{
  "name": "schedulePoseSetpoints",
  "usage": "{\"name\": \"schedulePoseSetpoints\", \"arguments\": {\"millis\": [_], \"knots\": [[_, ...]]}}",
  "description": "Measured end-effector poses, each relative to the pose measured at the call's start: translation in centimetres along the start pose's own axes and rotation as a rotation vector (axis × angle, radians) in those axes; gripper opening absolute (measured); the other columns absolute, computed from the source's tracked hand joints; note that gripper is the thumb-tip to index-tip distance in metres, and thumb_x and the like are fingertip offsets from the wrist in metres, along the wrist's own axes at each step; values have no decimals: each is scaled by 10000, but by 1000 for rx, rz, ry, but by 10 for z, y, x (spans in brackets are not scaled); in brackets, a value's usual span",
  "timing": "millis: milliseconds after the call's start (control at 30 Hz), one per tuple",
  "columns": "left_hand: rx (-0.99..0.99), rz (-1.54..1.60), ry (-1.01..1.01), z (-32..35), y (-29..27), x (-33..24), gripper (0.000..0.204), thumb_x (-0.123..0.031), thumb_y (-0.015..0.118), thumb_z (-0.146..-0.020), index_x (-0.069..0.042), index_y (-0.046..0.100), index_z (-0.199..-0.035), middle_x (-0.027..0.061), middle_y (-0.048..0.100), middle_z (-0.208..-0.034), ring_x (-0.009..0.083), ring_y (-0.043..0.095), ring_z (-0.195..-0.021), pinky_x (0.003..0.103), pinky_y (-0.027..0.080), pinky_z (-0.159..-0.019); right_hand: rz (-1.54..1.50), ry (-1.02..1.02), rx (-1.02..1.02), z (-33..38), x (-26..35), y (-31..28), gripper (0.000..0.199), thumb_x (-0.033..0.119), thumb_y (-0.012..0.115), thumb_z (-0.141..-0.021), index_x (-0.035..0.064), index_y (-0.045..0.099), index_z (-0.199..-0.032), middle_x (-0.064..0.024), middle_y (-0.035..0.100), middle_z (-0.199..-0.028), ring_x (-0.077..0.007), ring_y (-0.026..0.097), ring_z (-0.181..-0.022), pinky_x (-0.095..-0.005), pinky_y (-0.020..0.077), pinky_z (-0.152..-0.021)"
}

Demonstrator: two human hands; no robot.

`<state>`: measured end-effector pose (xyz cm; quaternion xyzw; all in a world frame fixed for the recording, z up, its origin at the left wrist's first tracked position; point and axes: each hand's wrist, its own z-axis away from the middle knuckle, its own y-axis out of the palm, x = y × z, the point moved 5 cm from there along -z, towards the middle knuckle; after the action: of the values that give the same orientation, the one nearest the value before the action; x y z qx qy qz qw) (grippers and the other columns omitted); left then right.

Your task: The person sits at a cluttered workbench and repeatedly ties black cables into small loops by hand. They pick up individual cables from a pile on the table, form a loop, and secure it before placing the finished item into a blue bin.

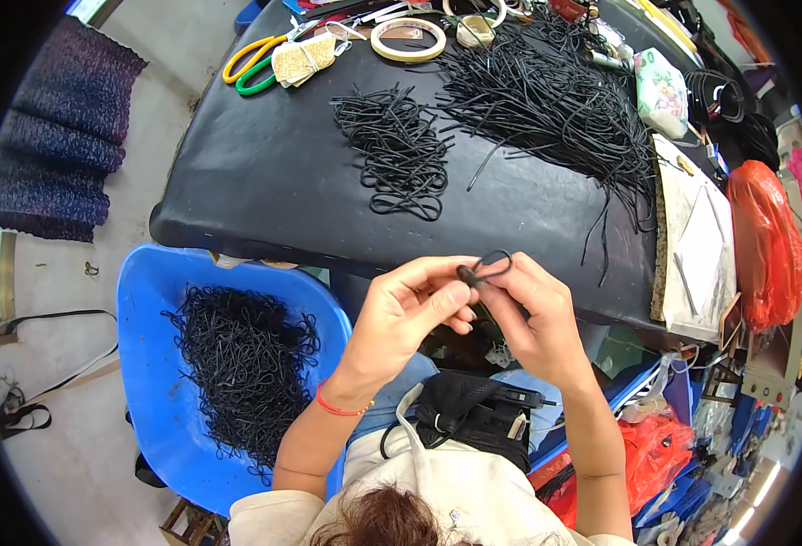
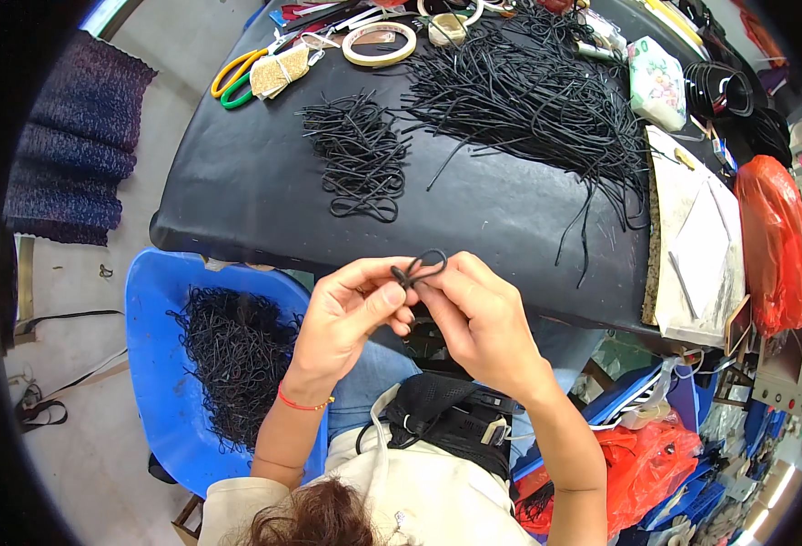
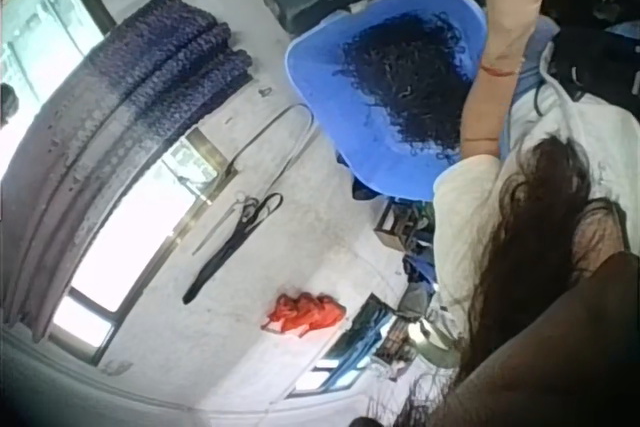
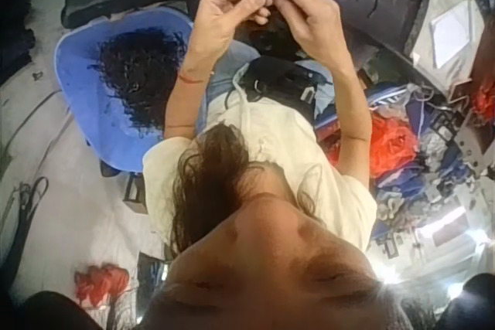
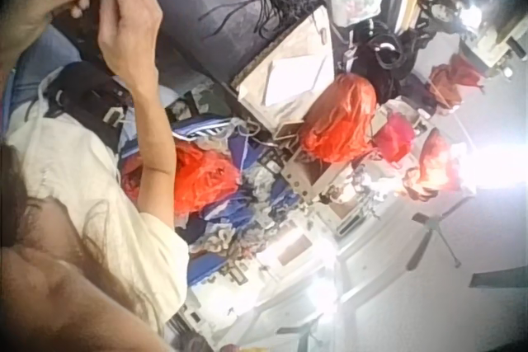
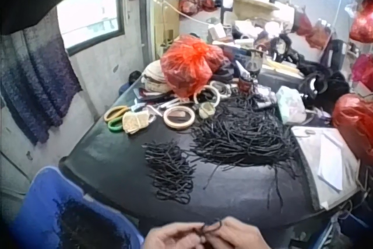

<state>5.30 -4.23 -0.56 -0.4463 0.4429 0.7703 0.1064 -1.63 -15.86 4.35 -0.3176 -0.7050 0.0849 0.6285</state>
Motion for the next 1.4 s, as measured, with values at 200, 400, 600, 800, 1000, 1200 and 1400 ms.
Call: {"name": "schedulePoseSetpoints", "arguments": {"millis": [200, 400, 600, 800, 1000, 1200, 1400], "knots": [[-95, -135, 107, 1, -8, 8, 200, -38, 573, -853, 20, 589, -1044, 108, 638, -926, 128, 615, -794, 243, 513, -704, -567, 369, 69, 20, -6, 16, 189, -46, 541, -819, -11, 613, -990, -82, 646, -896, -113, 608, -776, -231, 494, -682], [-160, 29, 55, 1, -8, 12, 175, -9, 594, -831, 41, 583, -999, 89, 631, -869, 99, 604, -769, 224, 506, -700, -709, 418, 5, 24, -11, 19, 116, 25, 571, -852, -25, 588, -956, -80, 641, -863, -104, 603, -781, -228, 492, -713], [-246, -58, 164, 9, 2, 15, 152, 30, 608, -806, 44, 578, -954, 94, 628, -878, 106, 603, -787, 219, 505, -719, -570, 542, -147, 23, -17, 20, 151, 87, 628, -831, -30, 560, -898, -58, 616, -784, -62, 558, -689, -188, 451, -618], [-152, -282, 155, 10, -1, 10, 145, 30, 622, -791, 16, 556, -918, 79, 625, -890, 99, 593, -819, 221, 485, -723, -310, 405, -188, 17, -23, 15, 254, 170, 669, -797, 22, 585, -986, -41, 531, -928, -57, 456, -703, -200, 383, -569], [-19, -482, 70, 11, 4, 3, 320, 66, 596, -784, -12, 454, -1060, 79, 603, -943, 98, 580, -881, 225, 464, -771, -713, 567, -142, 13, -23, 18, 125, 120, 610, -848, -1, 606, -882, 17, 575, -736, -42, 496, -670, -193, 414, -625], [-25, -243, 24, 11, 6, 14, 254, 8, 610, -810, 19, 541, -1054, 64, 632, -871, 87, 591, -808, 208, 473, -690, -651, 493, -291, 17, -24, 20, 139, 148, 591, -872, 15, 553, -865, 29, 547, -733, -14, 468, -666, -169, 391, -593], [-40, -159, -4, 10, 7, 13, 188, 15, 639, -791, 18, 597, -975, 73, 630, -879, 100, 601, -795, 216, 498, -718, -765, 563, -298, 21, -35, 18, 170, 222, 540, -905, 53, 521, -898, 51, 471, -682, -9, 399, -604, -167, 333, -540]]}}
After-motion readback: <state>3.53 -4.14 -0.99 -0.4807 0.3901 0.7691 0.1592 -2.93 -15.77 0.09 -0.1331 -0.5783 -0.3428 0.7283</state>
